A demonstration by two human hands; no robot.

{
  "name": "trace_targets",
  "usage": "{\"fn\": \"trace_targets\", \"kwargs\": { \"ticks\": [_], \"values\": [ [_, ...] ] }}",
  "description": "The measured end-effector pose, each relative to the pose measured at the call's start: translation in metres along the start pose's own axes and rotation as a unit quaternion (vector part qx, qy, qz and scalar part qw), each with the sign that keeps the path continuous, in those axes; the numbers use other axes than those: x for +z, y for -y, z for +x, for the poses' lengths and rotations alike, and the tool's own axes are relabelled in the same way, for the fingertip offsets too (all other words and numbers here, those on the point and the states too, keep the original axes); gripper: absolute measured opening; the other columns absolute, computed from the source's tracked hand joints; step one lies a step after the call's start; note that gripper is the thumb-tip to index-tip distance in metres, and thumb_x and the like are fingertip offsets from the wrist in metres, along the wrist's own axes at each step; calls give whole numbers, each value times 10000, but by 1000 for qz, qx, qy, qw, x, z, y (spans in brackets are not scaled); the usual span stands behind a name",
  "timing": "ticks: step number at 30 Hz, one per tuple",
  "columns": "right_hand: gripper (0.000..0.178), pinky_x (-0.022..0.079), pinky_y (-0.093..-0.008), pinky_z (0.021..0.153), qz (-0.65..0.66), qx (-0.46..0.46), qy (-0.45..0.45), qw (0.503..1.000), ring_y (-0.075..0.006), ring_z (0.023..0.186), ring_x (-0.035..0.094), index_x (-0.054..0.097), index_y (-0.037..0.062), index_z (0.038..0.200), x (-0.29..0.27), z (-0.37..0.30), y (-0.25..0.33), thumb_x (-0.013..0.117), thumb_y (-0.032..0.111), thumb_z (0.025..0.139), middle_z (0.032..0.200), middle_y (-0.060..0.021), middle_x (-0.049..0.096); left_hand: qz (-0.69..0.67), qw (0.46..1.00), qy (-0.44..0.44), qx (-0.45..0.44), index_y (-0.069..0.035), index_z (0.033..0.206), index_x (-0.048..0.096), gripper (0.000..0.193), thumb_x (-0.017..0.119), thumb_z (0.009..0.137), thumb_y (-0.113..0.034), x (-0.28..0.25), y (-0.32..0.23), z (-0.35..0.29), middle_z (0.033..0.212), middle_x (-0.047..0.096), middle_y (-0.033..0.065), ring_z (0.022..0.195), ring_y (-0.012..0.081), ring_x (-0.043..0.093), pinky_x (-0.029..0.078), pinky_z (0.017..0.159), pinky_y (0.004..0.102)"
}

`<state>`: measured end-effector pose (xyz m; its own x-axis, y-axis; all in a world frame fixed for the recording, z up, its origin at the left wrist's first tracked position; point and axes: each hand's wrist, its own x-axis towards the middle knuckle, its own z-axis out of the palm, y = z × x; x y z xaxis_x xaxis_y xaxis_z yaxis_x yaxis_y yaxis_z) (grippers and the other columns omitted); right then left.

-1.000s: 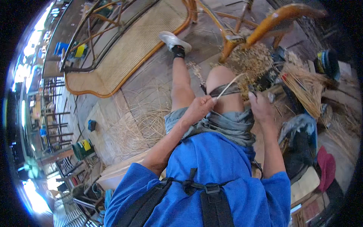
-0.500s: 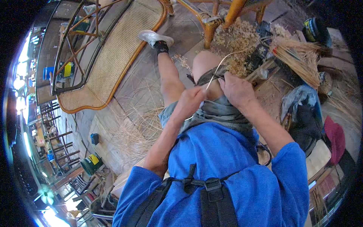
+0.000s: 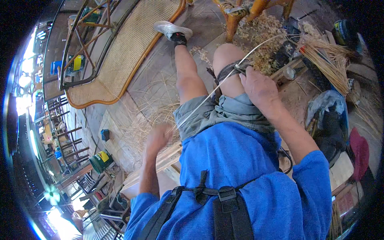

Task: Strip and prepare bamboo or rattan strands using a small knife.

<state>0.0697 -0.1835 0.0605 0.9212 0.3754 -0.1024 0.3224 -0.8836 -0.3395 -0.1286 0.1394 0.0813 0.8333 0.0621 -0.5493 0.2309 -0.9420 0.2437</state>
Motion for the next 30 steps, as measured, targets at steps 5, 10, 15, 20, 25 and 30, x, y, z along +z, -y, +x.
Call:
{"fn": "trace_targets", "kwargs": {
  "ticks": [5,10,15,20,25,30],
  "values": [
    [282,491,-463,573,-5,18,-2,1000,-353,664,613,489,60,843,5,0,3,468,338,884,690,-174,602,-183,970,-113,111,-78,859,584,248,473,860,-300,-35,-142,123,829,599,203,784,365,581,447,628,459],
    [285,486,-468,578,13,17,-5,1000,-354,670,612,486,56,850,4,-2,3,468,339,885,712,-183,602,-203,969,-91,104,-3,816,598,354,492,868,-337,-33,-190,159,786,600,229,754,371,593,447,664,411],
    [291,481,-463,612,20,74,18,997,-366,708,605,489,49,853,0,2,-4,461,336,889,744,-191,606,-287,941,-48,172,23,697,538,370,505,866,-304,-9,-129,108,659,548,210,595,351,537,412,560,432],
    [311,475,-472,631,1,89,38,995,-383,728,598,495,44,871,1,11,-9,453,351,892,768,-199,608,-294,951,96,-9,35,684,507,366,501,866,-282,-13,-30,-17,589,485,162,538,228,477,393,532,366],
    [356,462,-484,646,39,99,53,993,-421,734,574,507,27,867,6,12,-26,458,379,883,801,-236,593,-390,882,151,-215,-25,609,493,419,535,856,-361,6,44,-112,553,479,51,491,140,442,354,463,288],
    [311,400,-258,460,441,210,51,871,-133,498,518,581,45,885,-26,9,-46,532,351,865,642,-40,559,-704,710,19,17,-53,631,476,411,538,859,-390,12,-21,-67,555,468,20,494,95,434,353,454,246]
  ]
}}
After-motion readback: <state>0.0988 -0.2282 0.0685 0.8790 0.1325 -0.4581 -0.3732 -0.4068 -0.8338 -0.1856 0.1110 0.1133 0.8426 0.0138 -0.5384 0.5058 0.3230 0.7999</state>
